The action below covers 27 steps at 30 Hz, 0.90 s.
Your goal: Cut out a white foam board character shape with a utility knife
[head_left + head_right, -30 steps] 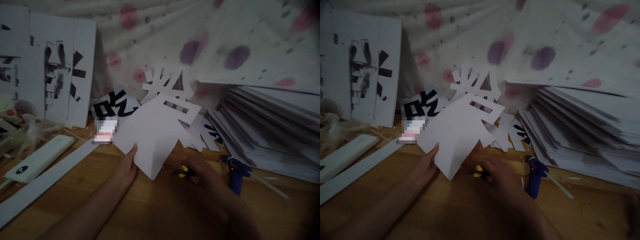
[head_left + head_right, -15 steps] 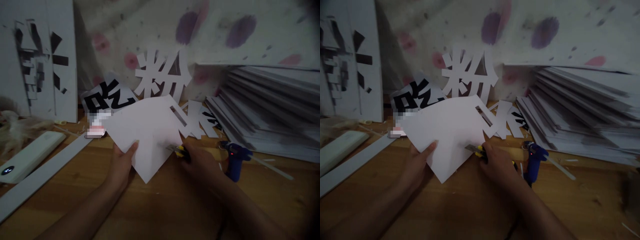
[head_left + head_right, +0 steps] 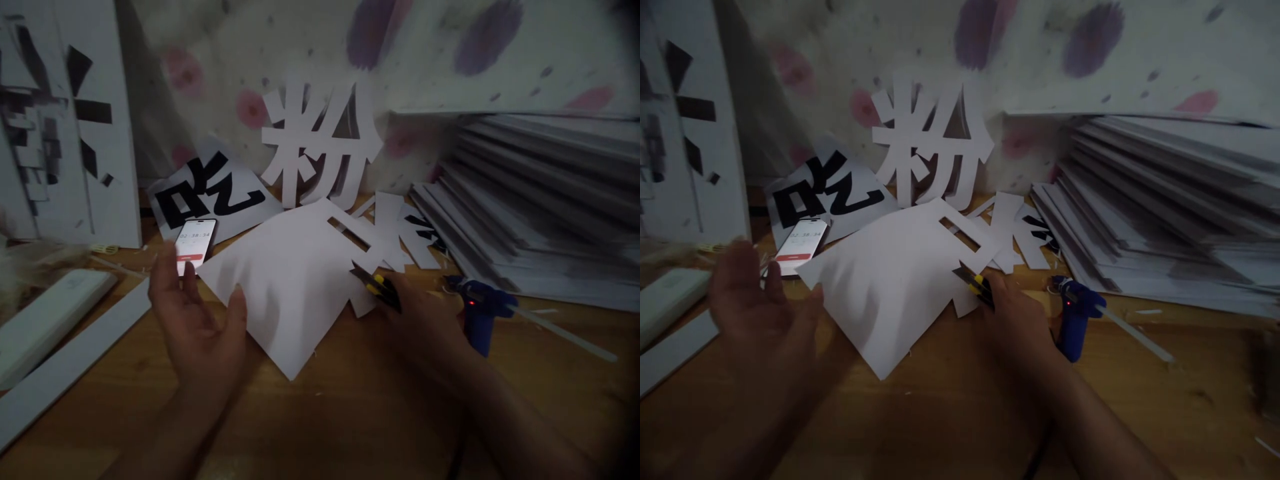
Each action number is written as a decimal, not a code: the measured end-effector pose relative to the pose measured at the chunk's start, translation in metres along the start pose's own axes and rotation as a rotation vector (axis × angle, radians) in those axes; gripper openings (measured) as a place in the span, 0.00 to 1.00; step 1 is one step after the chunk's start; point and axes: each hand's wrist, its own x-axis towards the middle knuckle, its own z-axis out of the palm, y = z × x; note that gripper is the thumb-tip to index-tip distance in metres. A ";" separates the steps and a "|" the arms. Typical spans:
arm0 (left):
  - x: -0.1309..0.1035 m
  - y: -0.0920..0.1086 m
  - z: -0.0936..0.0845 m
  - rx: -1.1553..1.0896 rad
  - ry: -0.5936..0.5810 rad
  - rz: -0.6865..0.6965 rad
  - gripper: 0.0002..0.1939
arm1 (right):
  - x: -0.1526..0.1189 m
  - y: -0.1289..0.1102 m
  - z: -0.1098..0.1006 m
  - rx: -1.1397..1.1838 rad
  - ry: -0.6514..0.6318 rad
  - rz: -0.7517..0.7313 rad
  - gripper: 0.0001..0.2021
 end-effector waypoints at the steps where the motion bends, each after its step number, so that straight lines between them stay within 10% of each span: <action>1: 0.001 -0.003 0.001 0.026 -0.023 0.080 0.30 | -0.001 0.001 -0.002 -0.019 0.014 0.011 0.17; 4: 0.005 -0.023 0.005 0.201 -0.337 0.150 0.24 | -0.004 0.002 -0.005 -0.032 0.083 0.005 0.17; 9: 0.010 -0.049 0.012 0.199 -0.639 -0.248 0.35 | -0.010 -0.007 -0.003 -0.029 0.010 -0.026 0.15; 18: -0.023 -0.016 -0.010 0.378 -0.592 -0.461 0.38 | -0.009 -0.009 -0.003 0.001 -0.122 0.012 0.14; 27: -0.017 -0.014 -0.001 -0.229 -0.573 -0.507 0.26 | -0.003 -0.006 0.004 0.467 -0.071 0.157 0.17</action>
